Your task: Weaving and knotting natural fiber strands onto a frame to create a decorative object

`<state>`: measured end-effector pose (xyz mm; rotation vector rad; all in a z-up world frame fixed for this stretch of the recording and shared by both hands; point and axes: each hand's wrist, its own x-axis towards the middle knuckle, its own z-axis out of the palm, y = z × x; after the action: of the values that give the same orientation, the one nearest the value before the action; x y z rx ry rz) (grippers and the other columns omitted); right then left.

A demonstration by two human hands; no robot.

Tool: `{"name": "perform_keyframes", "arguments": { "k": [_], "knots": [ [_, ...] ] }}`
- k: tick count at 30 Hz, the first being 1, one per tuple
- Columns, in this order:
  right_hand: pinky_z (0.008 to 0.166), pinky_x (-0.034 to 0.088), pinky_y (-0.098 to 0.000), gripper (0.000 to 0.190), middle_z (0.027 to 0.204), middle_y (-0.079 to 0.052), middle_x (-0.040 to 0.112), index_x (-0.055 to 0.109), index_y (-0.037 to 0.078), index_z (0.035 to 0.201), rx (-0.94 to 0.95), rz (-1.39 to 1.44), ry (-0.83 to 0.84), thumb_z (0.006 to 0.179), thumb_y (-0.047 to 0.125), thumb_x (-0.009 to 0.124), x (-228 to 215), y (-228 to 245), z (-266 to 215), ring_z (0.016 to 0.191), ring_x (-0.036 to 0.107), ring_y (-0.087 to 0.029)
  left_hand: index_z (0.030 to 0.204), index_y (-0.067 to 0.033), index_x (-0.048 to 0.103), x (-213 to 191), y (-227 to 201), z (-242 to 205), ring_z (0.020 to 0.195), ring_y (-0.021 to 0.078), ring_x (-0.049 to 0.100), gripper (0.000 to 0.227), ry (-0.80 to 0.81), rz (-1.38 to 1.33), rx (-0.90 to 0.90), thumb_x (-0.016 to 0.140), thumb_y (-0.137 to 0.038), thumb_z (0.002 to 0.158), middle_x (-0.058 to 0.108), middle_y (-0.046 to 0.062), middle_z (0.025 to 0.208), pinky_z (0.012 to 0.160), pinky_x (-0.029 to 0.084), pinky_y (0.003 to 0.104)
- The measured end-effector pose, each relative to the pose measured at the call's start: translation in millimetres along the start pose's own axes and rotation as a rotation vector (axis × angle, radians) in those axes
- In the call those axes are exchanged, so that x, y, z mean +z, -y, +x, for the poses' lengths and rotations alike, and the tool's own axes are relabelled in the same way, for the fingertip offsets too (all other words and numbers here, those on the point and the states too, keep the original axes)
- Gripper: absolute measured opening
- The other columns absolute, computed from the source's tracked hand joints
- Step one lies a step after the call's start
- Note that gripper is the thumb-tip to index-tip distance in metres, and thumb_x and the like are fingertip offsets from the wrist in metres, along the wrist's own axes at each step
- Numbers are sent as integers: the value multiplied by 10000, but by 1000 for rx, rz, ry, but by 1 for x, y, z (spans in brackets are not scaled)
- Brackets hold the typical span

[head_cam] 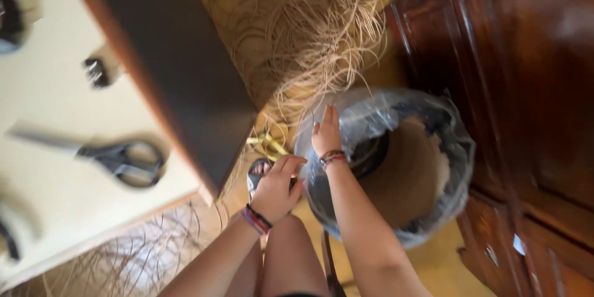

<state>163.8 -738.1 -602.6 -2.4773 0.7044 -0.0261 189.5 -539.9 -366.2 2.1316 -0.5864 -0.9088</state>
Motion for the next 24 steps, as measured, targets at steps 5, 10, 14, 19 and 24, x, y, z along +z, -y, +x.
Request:
{"name": "perform_keyframes", "arguments": {
  "k": [5, 10, 14, 19, 24],
  "knots": [
    [1208, 363, -468, 710, 1549, -302, 361, 374, -15, 1538, 144, -18, 144, 904, 132, 658, 97, -26, 88, 1448, 405, -445, 1328, -284, 530, 3, 37, 52, 933, 302, 739, 479, -85, 87, 11, 652, -264, 866, 543, -13, 1347, 821, 595, 513],
    [1091, 419, -483, 703, 1604, -316, 211, 152, 138, 1622, 358, 148, 458, 991, 212, 453, 119, -5, 135, 1484, 328, -388, 1292, -118, 560, -5, 51, 76, 824, 214, 707, 384, -174, -72, 209, 638, -145, 916, 575, 118, 1307, 744, 585, 371],
    [1194, 361, -487, 726, 1688, -131, 173, 229, 245, 1620, 562, 306, 699, 990, 419, 545, 105, 33, 146, 1395, 478, -302, 1281, -140, 568, -1, 67, 84, 853, 204, 701, 389, -129, -100, 172, 628, -157, 896, 587, 78, 1286, 783, 558, 373],
    [1150, 437, -348, 519, 1534, -54, 531, 518, 106, 1479, 585, 571, 533, 971, 175, 602, 146, 11, 139, 1413, 510, -218, 1265, -147, 572, -1, 70, 70, 820, 167, 676, 375, -142, -114, 161, 633, -164, 895, 590, 53, 1266, 760, 556, 344],
    [878, 630, -537, 225, 1080, -160, 716, 690, 112, 1026, 242, 1544, -48, 903, 272, 791, 54, 39, 64, 946, 710, -284, 1351, -175, 594, 11, 44, 30, 1125, 147, 673, 495, 30, -535, -397, 566, -435, 930, 666, 3, 1344, 992, 520, 317]
  ]
}}
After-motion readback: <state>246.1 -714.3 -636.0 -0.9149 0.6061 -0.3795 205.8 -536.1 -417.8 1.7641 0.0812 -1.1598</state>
